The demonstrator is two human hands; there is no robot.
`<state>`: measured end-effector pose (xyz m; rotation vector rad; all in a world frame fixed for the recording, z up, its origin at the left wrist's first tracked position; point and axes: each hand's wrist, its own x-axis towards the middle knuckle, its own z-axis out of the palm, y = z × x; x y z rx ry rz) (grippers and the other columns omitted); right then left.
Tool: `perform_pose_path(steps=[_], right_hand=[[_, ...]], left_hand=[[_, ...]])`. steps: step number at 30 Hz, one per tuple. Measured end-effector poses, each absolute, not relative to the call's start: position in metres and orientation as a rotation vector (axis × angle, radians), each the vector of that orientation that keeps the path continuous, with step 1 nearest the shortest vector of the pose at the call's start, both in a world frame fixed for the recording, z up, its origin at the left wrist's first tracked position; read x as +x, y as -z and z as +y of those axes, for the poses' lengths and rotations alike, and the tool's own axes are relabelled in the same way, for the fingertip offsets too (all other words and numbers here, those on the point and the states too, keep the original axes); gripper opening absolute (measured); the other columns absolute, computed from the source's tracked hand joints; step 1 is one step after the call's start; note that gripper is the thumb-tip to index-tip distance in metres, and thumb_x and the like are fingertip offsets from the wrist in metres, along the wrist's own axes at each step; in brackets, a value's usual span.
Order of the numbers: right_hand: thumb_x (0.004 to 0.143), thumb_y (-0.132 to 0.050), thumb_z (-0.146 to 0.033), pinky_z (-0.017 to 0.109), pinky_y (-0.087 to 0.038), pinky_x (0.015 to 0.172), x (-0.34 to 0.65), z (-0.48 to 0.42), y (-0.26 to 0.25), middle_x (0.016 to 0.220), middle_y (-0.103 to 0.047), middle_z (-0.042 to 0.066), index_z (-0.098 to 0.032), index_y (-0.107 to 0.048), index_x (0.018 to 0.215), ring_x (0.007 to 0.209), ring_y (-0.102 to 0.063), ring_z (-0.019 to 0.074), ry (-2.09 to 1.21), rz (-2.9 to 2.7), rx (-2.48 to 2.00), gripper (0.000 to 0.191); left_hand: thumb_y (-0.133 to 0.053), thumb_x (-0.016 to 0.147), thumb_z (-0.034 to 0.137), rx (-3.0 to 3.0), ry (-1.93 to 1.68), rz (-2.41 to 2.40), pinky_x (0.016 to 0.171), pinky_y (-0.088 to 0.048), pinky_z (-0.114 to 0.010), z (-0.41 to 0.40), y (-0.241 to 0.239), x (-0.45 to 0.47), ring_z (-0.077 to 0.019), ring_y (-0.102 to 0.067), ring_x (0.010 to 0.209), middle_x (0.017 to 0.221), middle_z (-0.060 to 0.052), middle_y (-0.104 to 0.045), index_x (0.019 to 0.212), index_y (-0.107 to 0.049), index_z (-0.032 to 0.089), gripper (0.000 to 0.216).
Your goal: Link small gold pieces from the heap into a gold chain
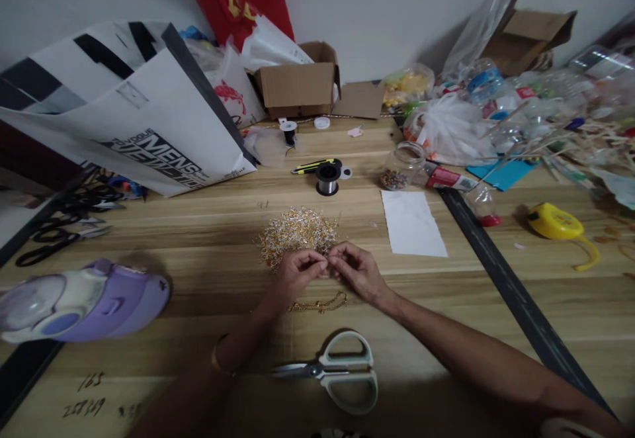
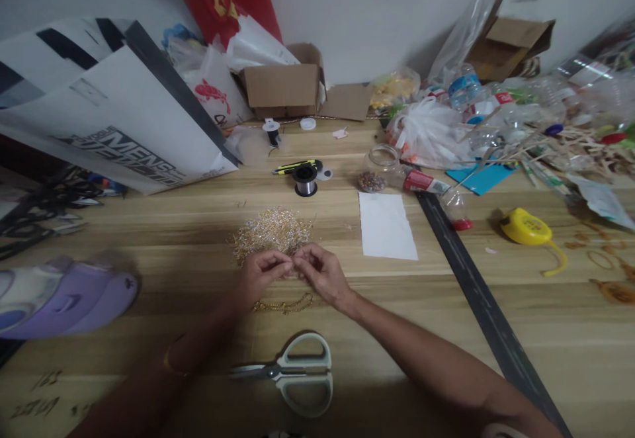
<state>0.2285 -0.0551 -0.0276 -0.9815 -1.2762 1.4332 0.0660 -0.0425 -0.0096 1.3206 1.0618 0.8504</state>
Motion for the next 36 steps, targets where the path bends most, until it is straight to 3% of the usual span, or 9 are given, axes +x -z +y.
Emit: perform_pose_path(steps=[36], right_hand=[[0.084,-0.057,-0.037,0.023,-0.036,0.052,0.2291,-0.0596,0.0235,0.064,-0.049,0.0,-0.018,-0.053,0.076,0.058,-0.043,0.0117,-1.211,-1.428,-1.019,0.021]], left_hand=[[-0.067,0.071,0.03,1.211,-0.85,1.057,0.058,-0.043,-0.021,-0.0403,0.0079,0.0623,-0.0096,-0.053,0.056,0.058,0.001,-0.059,0.069,-0.063,0.012,0.018]])
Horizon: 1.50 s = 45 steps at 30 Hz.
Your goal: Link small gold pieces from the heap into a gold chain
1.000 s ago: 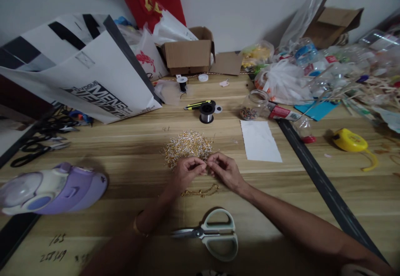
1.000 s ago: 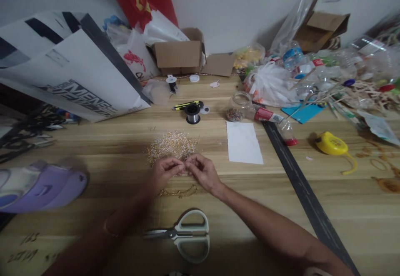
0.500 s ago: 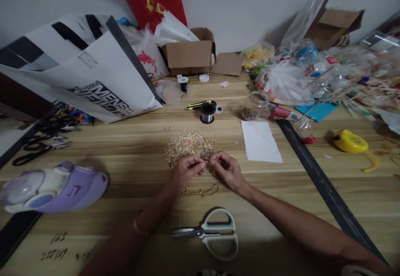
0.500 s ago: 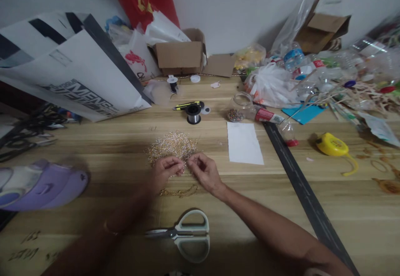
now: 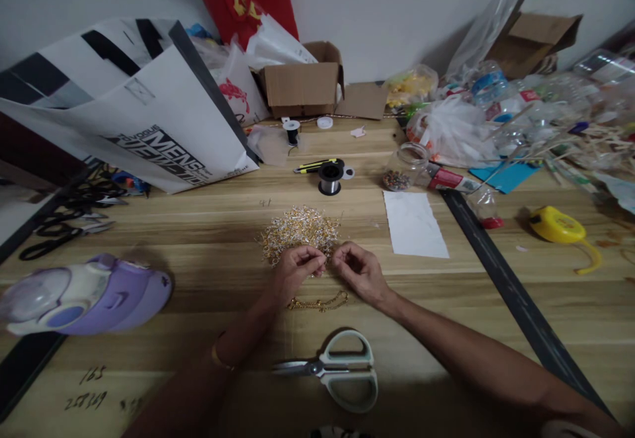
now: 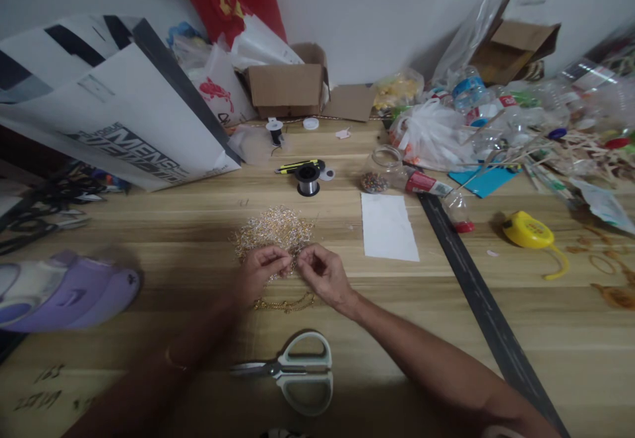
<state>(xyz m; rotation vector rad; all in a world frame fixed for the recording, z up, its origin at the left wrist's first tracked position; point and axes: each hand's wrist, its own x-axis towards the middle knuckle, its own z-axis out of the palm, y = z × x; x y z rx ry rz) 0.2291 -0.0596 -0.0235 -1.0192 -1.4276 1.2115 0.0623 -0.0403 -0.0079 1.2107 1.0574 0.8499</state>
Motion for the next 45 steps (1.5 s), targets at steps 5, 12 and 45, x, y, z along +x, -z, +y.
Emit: perform_pose_path(steps=[5,12,45], right_hand=[[0.083,-0.058,-0.039,0.023,-0.036,0.053,0.229,-0.0596,0.0242,0.064,-0.05,0.0,-0.018,-0.053,0.075,0.058,-0.044,0.012,-1.211,-1.428,-1.021,0.023],[0.083,-0.056,-0.034,0.023,-0.036,0.053,0.2286,-0.0589,0.0234,0.063,-0.049,-0.001,-0.018,-0.052,0.074,0.058,-0.043,0.0117,-1.171,-1.443,-1.023,0.019],[0.082,-0.057,-0.038,0.023,-0.035,0.052,0.2288,-0.0575,0.0247,0.062,-0.049,-0.001,-0.018,-0.053,0.075,0.057,-0.043,0.0113,-1.184,-1.431,-1.04,0.022]], left_hand=[[-0.067,0.071,0.031,1.194,-0.84,1.057,0.058,-0.043,-0.022,-0.04,0.0114,0.0619,-0.0099,-0.053,0.056,0.059,0.0,-0.06,0.069,-0.064,0.013,0.019],[-0.064,0.074,0.03,1.17,-0.842,1.011,0.057,-0.042,-0.021,-0.0392,0.015,0.0608,-0.0088,-0.052,0.055,0.058,0.001,-0.06,0.067,-0.063,0.012,0.019],[-0.066,0.071,0.032,1.235,-0.831,1.1,0.058,-0.044,-0.022,-0.0375,0.0088,0.0619,-0.0099,-0.053,0.055,0.058,0.0,-0.06,0.067,-0.063,0.013,0.02]])
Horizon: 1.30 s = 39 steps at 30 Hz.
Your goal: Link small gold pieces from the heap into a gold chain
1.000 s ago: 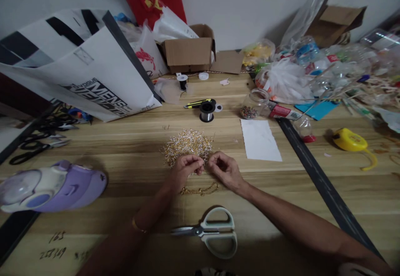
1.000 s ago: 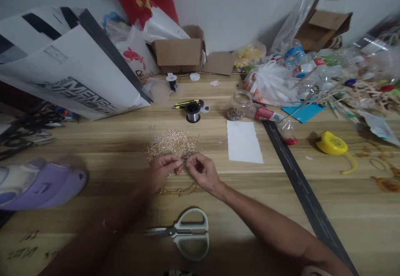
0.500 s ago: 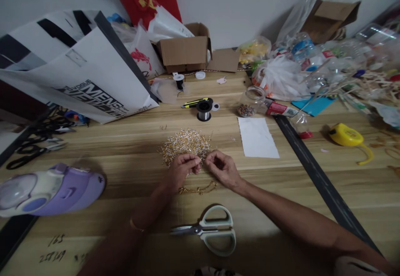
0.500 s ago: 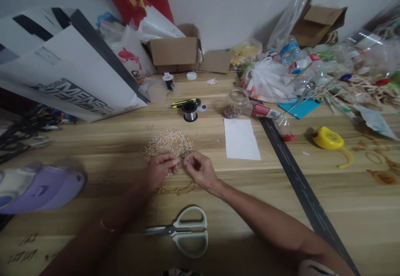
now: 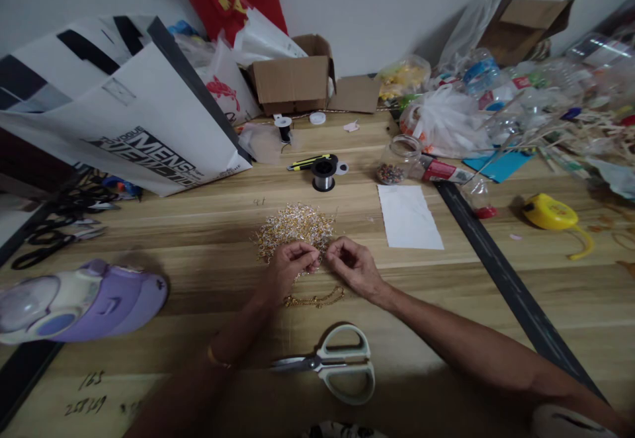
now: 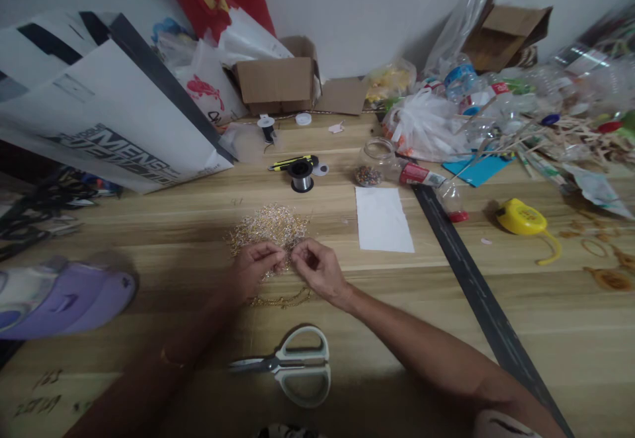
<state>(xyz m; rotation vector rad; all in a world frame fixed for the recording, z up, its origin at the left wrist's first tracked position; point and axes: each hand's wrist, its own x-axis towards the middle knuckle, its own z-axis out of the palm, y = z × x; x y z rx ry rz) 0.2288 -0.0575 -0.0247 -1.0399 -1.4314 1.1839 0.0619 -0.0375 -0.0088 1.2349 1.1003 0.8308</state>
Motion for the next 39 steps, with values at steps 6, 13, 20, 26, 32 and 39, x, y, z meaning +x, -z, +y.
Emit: perform_pose_path(steps=[6,13,20,26,32,39], right_hand=[[0.081,-0.059,-0.038,0.023,-0.035,0.052,0.229,-0.055,0.024,0.062,-0.046,-0.002,-0.018,-0.053,0.074,0.056,-0.041,0.0105,-1.239,-1.336,-1.032,0.022],[0.082,-0.058,-0.036,0.023,-0.035,0.053,0.23,-0.055,0.024,0.063,-0.047,-0.001,-0.017,-0.053,0.074,0.057,-0.041,0.0106,-1.229,-1.344,-1.029,0.021],[0.082,-0.058,-0.033,0.022,-0.036,0.053,0.229,-0.055,0.024,0.064,-0.047,-0.001,-0.017,-0.053,0.074,0.058,-0.042,0.0103,-1.233,-1.343,-1.017,0.018],[0.082,-0.058,-0.034,0.022,-0.036,0.053,0.229,-0.055,0.026,0.063,-0.048,-0.001,-0.017,-0.054,0.075,0.058,-0.042,0.0102,-1.218,-1.351,-1.007,0.02],[0.081,-0.058,-0.036,0.022,-0.036,0.053,0.229,-0.055,0.024,0.062,-0.048,-0.001,-0.017,-0.053,0.074,0.057,-0.042,0.0102,-1.213,-1.366,-1.01,0.021],[0.082,-0.057,-0.034,0.022,-0.035,0.051,0.229,-0.056,0.024,0.062,-0.047,-0.002,-0.017,-0.052,0.074,0.056,-0.041,0.0099,-1.195,-1.404,-1.014,0.02]], left_hand=[[-0.063,0.074,0.029,1.51,-0.908,1.235,0.058,-0.042,-0.022,-0.037,0.011,0.059,-0.012,-0.055,0.059,0.064,-0.001,-0.061,0.073,-0.064,0.015,0.014],[-0.055,0.08,0.019,2.01,-0.899,1.282,0.07,-0.042,-0.025,-0.035,0.007,0.054,-0.0149,-0.057,0.071,0.074,-0.004,-0.065,0.074,-0.066,0.018,0.012],[-0.054,0.082,0.02,2.062,-0.863,1.307,0.07,-0.042,-0.025,-0.032,0.014,0.05,-0.0148,-0.058,0.07,0.075,-0.004,-0.066,0.076,-0.066,0.017,0.013],[-0.058,0.078,0.025,1.771,-0.864,1.366,0.063,-0.043,-0.023,-0.03,0.018,0.051,-0.0131,-0.058,0.065,0.071,-0.003,-0.066,0.077,-0.067,0.015,0.014],[-0.063,0.073,0.031,1.392,-0.824,1.216,0.055,-0.043,-0.021,-0.031,0.013,0.055,-0.0104,-0.054,0.055,0.06,0.0,-0.062,0.073,-0.066,0.012,0.019],[-0.067,0.072,0.032,1.156,-0.806,1.05,0.053,-0.041,-0.02,-0.034,0.014,0.059,-0.0076,-0.051,0.051,0.057,0.001,-0.061,0.066,-0.064,0.012,0.021]])
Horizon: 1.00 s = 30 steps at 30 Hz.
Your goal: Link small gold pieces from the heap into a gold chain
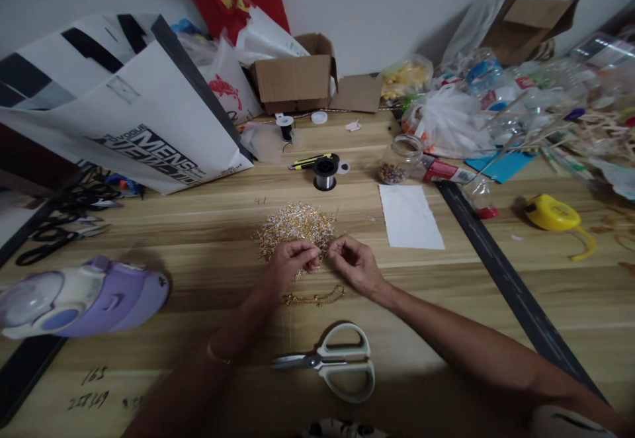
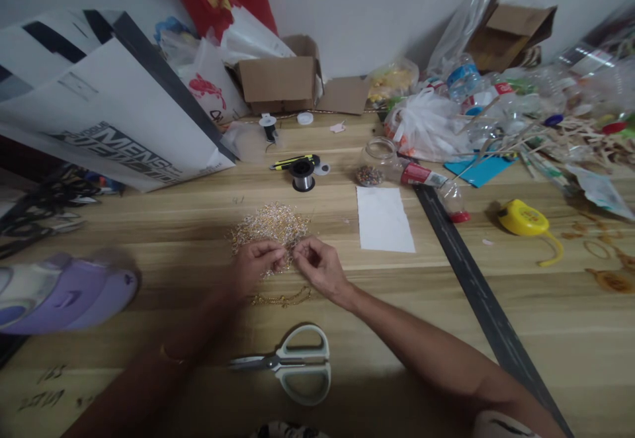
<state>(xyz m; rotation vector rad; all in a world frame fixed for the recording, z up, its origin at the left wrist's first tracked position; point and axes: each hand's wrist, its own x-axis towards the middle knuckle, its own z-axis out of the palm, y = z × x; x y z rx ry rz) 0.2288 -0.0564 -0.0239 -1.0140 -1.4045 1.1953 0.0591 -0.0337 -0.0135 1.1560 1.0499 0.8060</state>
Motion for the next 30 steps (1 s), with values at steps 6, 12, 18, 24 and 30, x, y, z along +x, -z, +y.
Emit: perform_pose_path(steps=[6,12,18,24,30], right_hand=[[0.082,-0.058,-0.035,0.022,-0.035,0.051,0.2279,-0.0575,0.0234,0.063,-0.049,-0.001,-0.017,-0.052,0.074,0.056,-0.043,0.0105,-1.179,-1.406,-0.998,0.021],[0.082,-0.057,-0.036,0.023,-0.036,0.052,0.2283,-0.0584,0.0235,0.064,-0.05,0.0,-0.017,-0.053,0.075,0.056,-0.044,0.0105,-1.183,-1.423,-1.001,0.021],[0.082,-0.057,-0.039,0.023,-0.037,0.053,0.2283,-0.0589,0.0232,0.064,-0.05,0.0,-0.017,-0.052,0.075,0.057,-0.045,0.0107,-1.185,-1.42,-0.996,0.024],[0.083,-0.057,-0.039,0.023,-0.038,0.054,0.229,-0.0592,0.0243,0.064,-0.05,-0.001,-0.017,-0.052,0.075,0.057,-0.044,0.0106,-1.171,-1.44,-1.017,0.024],[0.083,-0.056,-0.038,0.023,-0.037,0.052,0.2293,-0.0589,0.0223,0.063,-0.05,-0.001,-0.017,-0.052,0.076,0.057,-0.043,0.0103,-1.166,-1.452,-1.018,0.023]], left_hand=[[-0.071,0.069,0.034,0.949,-0.758,0.942,0.053,-0.04,-0.02,-0.0374,0.0205,0.06,-0.0076,-0.052,0.053,0.06,0.0,-0.061,0.069,-0.065,0.011,0.023],[-0.076,0.063,0.035,0.822,-0.742,0.899,0.051,-0.039,-0.021,-0.0379,0.0173,0.0612,-0.0077,-0.052,0.05,0.057,0.0,-0.061,0.068,-0.064,0.01,0.028],[-0.078,0.061,0.033,0.752,-0.716,0.888,0.049,-0.038,-0.021,-0.0386,0.0143,0.0632,-0.0076,-0.052,0.048,0.056,0.0,-0.061,0.069,-0.063,0.01,0.028],[-0.077,0.062,0.033,0.735,-0.715,0.872,0.048,-0.039,-0.021,-0.039,0.0169,0.0631,-0.0076,-0.053,0.046,0.056,0.0,-0.062,0.072,-0.064,0.01,0.029],[-0.077,0.063,0.034,0.737,-0.716,0.868,0.048,-0.039,-0.021,-0.0397,0.0151,0.0629,-0.008,-0.053,0.047,0.056,0.0,-0.062,0.072,-0.063,0.01,0.029]])
